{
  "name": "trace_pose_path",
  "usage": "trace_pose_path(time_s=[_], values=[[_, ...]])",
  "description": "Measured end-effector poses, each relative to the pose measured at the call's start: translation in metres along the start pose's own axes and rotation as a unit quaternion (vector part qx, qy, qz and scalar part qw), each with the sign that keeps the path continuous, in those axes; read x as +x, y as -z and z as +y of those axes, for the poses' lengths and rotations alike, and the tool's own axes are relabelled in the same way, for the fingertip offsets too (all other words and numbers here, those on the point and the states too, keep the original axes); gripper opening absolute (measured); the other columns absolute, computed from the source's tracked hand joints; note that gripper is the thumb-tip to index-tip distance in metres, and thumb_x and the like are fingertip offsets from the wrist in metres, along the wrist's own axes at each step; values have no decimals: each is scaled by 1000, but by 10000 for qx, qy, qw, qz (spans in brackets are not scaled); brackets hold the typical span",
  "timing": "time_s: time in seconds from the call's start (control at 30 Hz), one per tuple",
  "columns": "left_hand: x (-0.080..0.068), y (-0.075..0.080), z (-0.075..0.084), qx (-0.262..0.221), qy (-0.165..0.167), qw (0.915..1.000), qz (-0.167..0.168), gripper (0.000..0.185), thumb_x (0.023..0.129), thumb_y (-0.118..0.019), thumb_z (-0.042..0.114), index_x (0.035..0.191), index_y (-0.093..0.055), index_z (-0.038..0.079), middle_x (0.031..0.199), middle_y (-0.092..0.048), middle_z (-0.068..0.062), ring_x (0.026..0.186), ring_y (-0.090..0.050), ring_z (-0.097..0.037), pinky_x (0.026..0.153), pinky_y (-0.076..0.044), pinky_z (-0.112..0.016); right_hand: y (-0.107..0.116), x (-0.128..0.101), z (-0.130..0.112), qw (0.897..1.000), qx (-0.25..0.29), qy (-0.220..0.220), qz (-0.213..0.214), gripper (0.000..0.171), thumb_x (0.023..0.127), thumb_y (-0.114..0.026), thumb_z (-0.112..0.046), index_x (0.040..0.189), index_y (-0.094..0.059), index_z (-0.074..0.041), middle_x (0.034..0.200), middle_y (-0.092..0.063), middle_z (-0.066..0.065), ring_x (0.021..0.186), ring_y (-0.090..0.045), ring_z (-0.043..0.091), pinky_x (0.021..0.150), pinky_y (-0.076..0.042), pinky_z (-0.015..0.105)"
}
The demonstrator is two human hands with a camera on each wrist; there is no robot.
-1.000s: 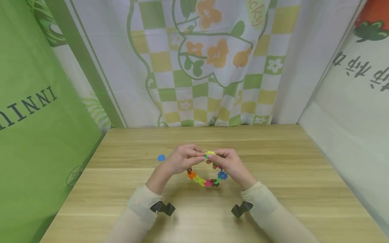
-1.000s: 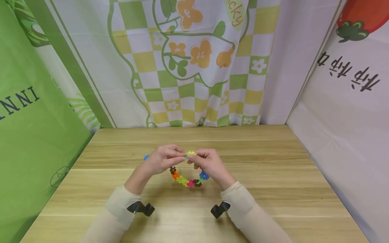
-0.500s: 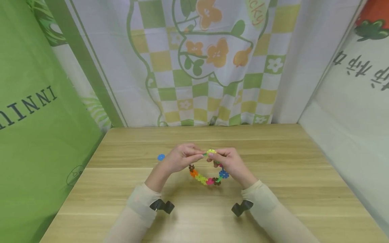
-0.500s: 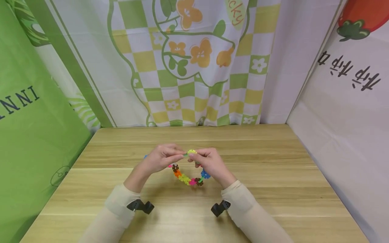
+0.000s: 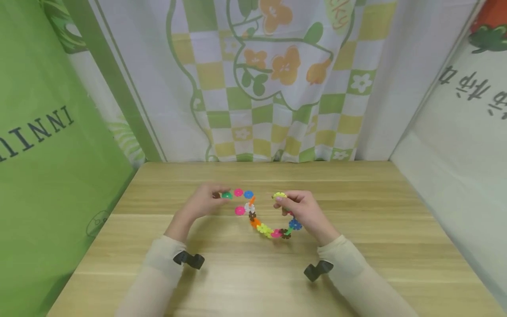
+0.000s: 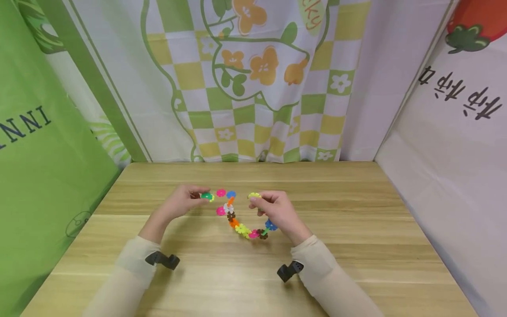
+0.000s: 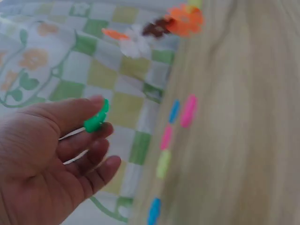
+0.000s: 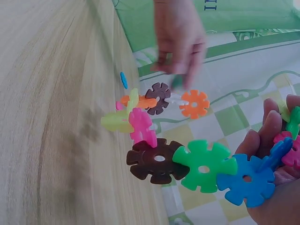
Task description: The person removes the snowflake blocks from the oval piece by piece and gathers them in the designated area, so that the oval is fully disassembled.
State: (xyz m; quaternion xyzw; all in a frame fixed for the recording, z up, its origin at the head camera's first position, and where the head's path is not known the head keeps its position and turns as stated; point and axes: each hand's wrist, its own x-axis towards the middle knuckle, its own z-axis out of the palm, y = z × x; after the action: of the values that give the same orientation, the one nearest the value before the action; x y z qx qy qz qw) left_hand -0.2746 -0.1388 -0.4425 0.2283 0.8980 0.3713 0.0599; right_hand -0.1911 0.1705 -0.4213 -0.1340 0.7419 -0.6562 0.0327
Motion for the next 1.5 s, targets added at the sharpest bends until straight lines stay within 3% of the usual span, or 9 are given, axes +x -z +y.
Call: trace_pose_path(time_s=[0.17,0.33,0.6,0.73,0.8,0.9,1.13,1.3,1.5], values=[[-2,-10,-24,383,225,9974,-566,33,89,-72,18,120,-69,6,103,-68,-6,87,-61,-20,74,-54,-36,1,0,-3,10000,-67,-46,-46,25,96,-66,-27,97,-74,-4,92,-69,13,70,-57,21,64,-48,30],[-1,-16,-38,578,71,9972,-478,27,88,-72,9,114,-70,3,110,-69,-10,100,-63,-25,91,-51,-43,0,0,-2,9999,-138,-55,-62,23,96,-66,-26,96,-74,-4,91,-70,12,69,-57,20,62,-47,28],[-3,-13,-35,678,279,9964,-422,39,87,-71,7,125,-63,-1,124,-62,-19,111,-59,-36,96,-47,-50,-1,-2,-2,9998,-86,-131,-123,24,95,-66,-26,98,-73,-4,93,-70,14,70,-57,20,61,-46,28],[-5,-9,-18,546,91,9981,-265,43,88,-68,10,130,-62,4,116,-65,-15,88,-61,-26,74,-54,-41,-3,-2,-3,9996,-107,-207,-165,25,95,-66,-27,102,-71,-3,95,-70,15,70,-57,21,62,-46,31],[-5,-7,-1,499,-239,9983,-170,41,90,-68,15,130,-63,9,111,-67,-8,77,-57,-19,63,-51,-35,-3,-2,-4,9996,-79,-231,-167,27,95,-66,-27,105,-70,-3,96,-70,16,70,-57,21,63,-47,33],[-7,-7,29,294,-838,9960,-17,35,93,-68,21,127,-67,13,105,-68,-2,73,-55,-12,58,-49,-30,-4,-2,-4,9995,67,-203,-211,30,96,-66,-24,112,-65,1,96,-69,15,71,-57,20,66,-49,32],[-11,-16,85,-402,-2143,9758,189,24,93,-68,13,116,-71,7,89,-67,6,63,-53,-10,52,-46,-25,-5,-1,-4,9981,449,-117,-413,36,95,-67,-17,124,-55,1,94,-69,14,71,-57,18,65,-48,28],[-9,-26,101,-628,-2469,9670,24,22,95,-66,11,116,-71,7,93,-66,6,67,-54,-10,54,-46,-25,-7,-1,-4,9971,470,-109,-580,43,95,-67,-20,132,-51,-5,96,-69,17,72,-57,18,70,-50,34],[-6,-35,102,-831,-2617,9616,-17,21,93,-66,6,113,-72,5,89,-64,4,70,-53,-9,57,-48,-27,-9,-1,-5,9964,419,-125,-727,46,96,-66,-19,138,-48,-9,100,-69,18,75,-59,19,75,-52,39]])
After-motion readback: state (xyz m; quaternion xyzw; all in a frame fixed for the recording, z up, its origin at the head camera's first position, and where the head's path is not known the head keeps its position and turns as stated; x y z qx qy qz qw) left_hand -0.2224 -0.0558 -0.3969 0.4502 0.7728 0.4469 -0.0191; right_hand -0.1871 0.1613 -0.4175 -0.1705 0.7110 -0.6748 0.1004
